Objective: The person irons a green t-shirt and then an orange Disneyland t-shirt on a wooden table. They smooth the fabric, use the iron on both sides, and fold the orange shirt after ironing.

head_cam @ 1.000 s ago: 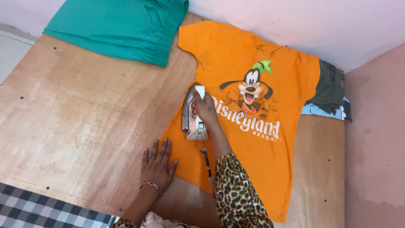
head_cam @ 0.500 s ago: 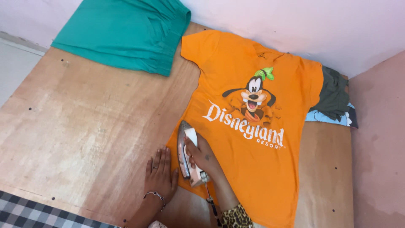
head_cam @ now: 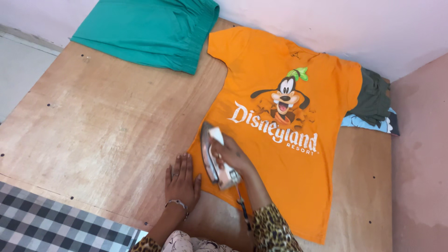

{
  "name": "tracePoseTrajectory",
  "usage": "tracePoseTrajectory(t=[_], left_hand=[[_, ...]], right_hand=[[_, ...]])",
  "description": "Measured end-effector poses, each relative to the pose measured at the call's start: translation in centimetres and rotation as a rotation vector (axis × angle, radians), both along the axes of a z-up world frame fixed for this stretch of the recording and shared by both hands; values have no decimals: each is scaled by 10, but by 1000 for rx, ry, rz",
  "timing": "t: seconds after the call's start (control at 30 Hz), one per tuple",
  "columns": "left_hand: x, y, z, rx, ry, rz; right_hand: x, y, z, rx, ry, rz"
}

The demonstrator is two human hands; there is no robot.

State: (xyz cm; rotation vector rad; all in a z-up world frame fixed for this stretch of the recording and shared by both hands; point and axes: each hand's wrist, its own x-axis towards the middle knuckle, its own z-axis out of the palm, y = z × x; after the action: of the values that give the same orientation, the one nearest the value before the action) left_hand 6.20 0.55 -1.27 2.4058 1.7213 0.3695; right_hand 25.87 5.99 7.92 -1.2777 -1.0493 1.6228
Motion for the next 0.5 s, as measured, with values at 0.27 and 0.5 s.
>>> tracePoseTrajectory(t=[0.27, 0.5], left_hand=[[-6, -10, 5, -6, -27, 23], [-17, -9, -15, -40, -113, 21]], right_hand=[[-20, -8, 23, -51, -7, -84], [-27, -15, 21, -76, -60, 23]])
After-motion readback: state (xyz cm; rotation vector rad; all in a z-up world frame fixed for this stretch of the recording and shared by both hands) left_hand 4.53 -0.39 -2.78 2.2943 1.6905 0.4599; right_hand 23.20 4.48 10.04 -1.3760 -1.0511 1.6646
